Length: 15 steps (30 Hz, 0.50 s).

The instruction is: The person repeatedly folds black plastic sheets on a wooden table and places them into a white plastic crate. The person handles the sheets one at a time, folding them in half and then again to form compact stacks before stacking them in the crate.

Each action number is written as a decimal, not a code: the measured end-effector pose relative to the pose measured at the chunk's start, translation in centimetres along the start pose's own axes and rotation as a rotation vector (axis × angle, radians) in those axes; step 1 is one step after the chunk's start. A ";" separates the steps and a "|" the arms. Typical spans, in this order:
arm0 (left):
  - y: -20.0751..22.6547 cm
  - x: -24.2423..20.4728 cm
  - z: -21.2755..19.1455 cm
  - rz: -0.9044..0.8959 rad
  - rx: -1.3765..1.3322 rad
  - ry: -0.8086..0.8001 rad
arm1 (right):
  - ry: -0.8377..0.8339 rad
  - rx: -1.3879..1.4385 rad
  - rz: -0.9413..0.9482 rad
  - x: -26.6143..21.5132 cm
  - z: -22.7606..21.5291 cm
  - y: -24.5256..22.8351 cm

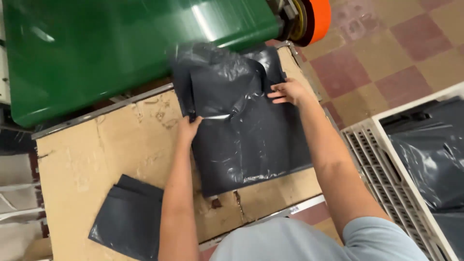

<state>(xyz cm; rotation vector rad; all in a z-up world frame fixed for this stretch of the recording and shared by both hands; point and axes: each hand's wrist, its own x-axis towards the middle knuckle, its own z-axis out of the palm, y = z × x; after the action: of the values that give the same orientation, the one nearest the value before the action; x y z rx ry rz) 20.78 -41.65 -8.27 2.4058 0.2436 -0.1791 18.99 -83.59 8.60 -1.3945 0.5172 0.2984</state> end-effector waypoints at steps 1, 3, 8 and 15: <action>1.4 -1.3 -1.0 -0.014 0.010 -0.010 | -0.003 0.005 0.019 2.6 -0.9 0.7; 4.3 -3.9 -3.0 -0.068 0.072 0.098 | -0.039 -0.293 -0.155 7.6 -2.5 2.1; 8.7 -6.3 -5.2 -0.210 -0.009 0.085 | 0.414 -1.082 -0.475 11.2 -2.1 2.2; 11.3 -5.6 -5.1 -0.188 0.072 0.420 | 0.195 -0.814 -0.467 6.2 -0.3 -1.2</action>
<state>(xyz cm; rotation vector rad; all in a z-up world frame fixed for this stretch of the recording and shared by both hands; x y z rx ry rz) 18.16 -47.26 3.81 2.4697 0.6661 0.2408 24.85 -84.68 6.41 -2.2986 0.2045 -0.0269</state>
